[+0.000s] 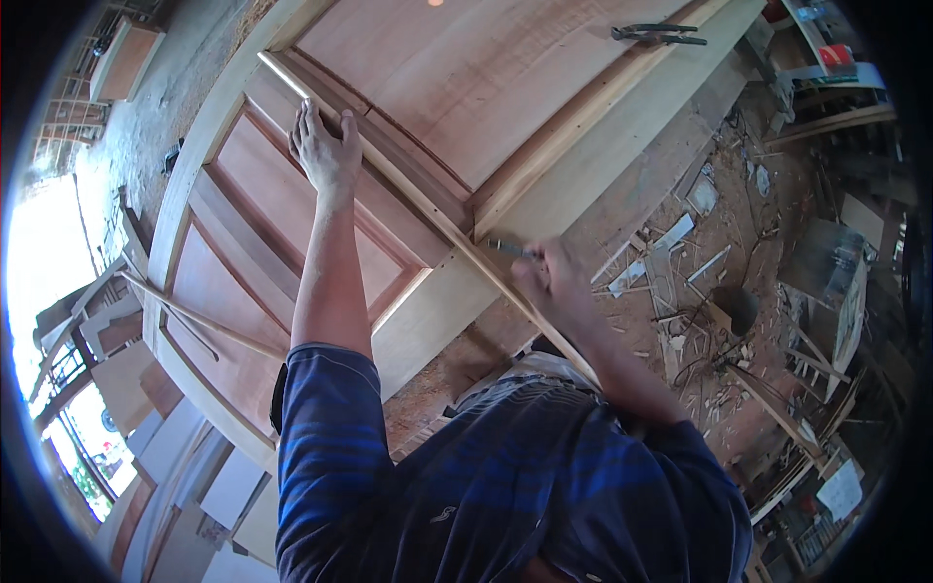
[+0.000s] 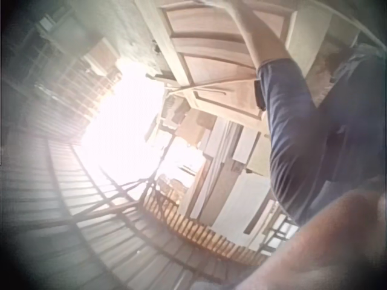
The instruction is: The person measures and marks a wooden strip against a wooden door with a pencil, cuts the strip using a miter saw, applies glue to the strip from a packet, and places the strip onto the wooden door.
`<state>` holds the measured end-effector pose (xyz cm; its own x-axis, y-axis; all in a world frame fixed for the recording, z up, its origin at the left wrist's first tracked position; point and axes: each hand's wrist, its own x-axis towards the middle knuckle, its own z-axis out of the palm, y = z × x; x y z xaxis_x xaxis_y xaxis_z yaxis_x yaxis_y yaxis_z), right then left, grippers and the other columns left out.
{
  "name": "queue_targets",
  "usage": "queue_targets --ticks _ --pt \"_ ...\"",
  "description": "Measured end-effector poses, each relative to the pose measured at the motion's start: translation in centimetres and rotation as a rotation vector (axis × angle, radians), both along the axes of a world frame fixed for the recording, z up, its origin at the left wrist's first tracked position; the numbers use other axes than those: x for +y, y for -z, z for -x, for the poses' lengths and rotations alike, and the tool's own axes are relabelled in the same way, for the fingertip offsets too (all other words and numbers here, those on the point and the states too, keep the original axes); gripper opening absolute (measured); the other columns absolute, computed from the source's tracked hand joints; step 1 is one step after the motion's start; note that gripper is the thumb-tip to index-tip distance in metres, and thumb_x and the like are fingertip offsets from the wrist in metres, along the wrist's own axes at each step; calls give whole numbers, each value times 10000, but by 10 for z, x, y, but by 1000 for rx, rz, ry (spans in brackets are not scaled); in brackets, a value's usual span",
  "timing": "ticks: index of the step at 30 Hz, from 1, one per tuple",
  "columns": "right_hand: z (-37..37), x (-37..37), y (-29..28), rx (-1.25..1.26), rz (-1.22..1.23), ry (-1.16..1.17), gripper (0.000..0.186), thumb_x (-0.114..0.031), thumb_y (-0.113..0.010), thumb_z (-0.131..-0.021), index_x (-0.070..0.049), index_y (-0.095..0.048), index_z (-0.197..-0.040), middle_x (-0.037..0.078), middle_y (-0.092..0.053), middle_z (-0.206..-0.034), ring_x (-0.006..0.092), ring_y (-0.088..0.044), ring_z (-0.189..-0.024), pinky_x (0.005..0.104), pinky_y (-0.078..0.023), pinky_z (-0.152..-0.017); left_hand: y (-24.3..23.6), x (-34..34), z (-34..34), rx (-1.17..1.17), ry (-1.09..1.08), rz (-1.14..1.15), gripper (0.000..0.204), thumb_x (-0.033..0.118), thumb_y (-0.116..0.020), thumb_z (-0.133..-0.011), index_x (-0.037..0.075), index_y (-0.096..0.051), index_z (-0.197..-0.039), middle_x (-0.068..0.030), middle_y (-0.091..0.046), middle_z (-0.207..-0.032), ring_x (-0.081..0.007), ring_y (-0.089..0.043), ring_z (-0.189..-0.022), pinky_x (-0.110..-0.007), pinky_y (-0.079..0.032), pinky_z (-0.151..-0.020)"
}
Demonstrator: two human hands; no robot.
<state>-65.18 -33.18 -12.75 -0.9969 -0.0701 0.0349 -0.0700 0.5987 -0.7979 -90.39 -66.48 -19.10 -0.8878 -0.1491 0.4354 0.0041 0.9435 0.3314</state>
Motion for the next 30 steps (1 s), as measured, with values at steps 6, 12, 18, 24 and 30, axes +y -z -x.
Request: queue_targets --ticks 6,12,18,24,30 --pt "-71 -11 25 -214 -119 24 352 -297 -811 -902 -17 -671 -1065 182 -691 -976 408 -706 -912 499 -567 -783 2 -4 3 1 -1 -14 726 427 -648 -985 -28 -490 -1529 -211 -554 -1538 -349 -440 -1491 -502 -251 -1263" --pt "-79 -8 28 -265 -60 44 327 -288 -820 -887 -10 -693 -1004 199 -712 -892 423 -718 -812 494 -573 -731 4 -4 0 21 17 -44 700 420 -656 -979 -9 -512 -1514 -196 -556 -1541 -340 -441 -1493 -502 -251 -1268" --pt "-54 -10 12 -258 -100 115 270 -282 -803 -904 -47 -723 -1008 176 -709 -856 384 -728 -781 468 -565 -694 4 -6 1 20 -1 -15 697 418 -657 -965 -3 -524 -1504 -185 -561 -1539 -332 -446 -1491 -501 -253 -1269" --pt "82 -26 -17 -43 -235 -2 155 -236 -743 -927 -107 -804 -986 143 -766 -857 324 -765 -799 450 -592 -777 2 -3 2 29 9 -45 722 427 -650 -941 -21 -522 -1492 -184 -552 -1550 -320 -432 -1502 -492 -237 -1278" --pt "133 -69 -20 -352 -660 -229 170 -232 -750 -916 -114 -829 -1010 168 -777 -902 366 -762 -884 480 -601 -825 7 -7 1 29 -23 -59 716 430 -646 -940 -19 -529 -1486 -188 -548 -1554 -318 -431 -1503 -492 -216 -1289"
